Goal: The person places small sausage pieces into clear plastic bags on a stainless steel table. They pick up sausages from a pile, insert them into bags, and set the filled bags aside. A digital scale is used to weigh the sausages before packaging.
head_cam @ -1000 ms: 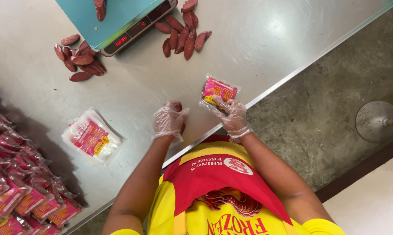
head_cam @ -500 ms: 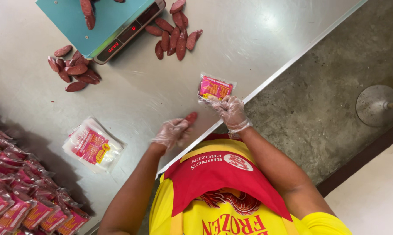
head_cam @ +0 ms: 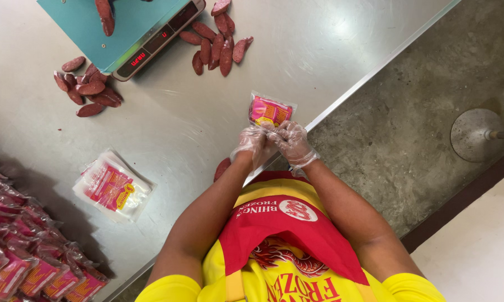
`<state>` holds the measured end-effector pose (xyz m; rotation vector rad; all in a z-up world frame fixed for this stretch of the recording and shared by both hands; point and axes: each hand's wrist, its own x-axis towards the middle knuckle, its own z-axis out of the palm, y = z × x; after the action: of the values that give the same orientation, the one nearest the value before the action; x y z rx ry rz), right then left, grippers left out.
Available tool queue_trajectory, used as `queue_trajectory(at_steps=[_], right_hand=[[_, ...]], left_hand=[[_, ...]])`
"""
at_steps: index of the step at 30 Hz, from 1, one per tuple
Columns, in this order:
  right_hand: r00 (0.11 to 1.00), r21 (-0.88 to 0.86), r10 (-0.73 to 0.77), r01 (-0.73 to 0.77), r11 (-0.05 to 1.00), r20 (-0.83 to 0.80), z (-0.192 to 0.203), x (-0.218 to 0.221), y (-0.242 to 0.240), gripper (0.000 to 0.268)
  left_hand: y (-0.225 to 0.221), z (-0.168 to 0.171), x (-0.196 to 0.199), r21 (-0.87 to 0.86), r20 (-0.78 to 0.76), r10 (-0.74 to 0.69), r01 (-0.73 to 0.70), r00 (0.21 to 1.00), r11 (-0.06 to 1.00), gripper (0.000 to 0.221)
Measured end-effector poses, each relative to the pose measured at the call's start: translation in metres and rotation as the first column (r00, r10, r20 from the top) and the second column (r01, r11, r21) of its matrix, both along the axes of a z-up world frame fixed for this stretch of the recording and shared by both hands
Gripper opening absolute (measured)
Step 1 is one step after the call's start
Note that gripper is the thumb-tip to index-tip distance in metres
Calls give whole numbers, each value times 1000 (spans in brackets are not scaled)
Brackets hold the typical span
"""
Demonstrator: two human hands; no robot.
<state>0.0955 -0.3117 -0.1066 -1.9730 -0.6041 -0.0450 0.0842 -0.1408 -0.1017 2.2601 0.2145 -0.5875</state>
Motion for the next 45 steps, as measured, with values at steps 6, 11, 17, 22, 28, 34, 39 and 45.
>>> queue_trajectory(at_steps=[6,11,17,22,28,34,39,45], right_hand=[[961,-69,-62,45,997,-268,10,-1,6,51],[994,-102,-49,39,994,-102,9,-2,5,76],[987,-80,-144,138,987,-74,-1,-11,7,70],[976,-147,-214,206,967,-41,-3,-31,10,60],[974,22,-164,169,985,-156,-1,-37,9,45],[986,14,-118,121,993,-115,5,-34,4,41],[979,151,-24,56,987,-201,10,-30,0,39],[999,-53,-32,31,998,-29,8,-27,-3,42]], left_hand=[[92,34,-20,271,-105,400,-361,910,892,43],[122,106,-59,247,-341,277,-199,898,948,39],[94,86,-105,407,-29,-206,200,978,891,41],[104,62,-126,118,69,-77,69,995,991,37],[77,27,-105,-538,-405,140,-360,903,762,44],[37,9,-46,-718,-435,41,-374,900,588,44],[32,-13,-17,-583,-19,-118,85,993,808,28],[-4,-62,-5,-475,-262,230,-332,937,815,14]])
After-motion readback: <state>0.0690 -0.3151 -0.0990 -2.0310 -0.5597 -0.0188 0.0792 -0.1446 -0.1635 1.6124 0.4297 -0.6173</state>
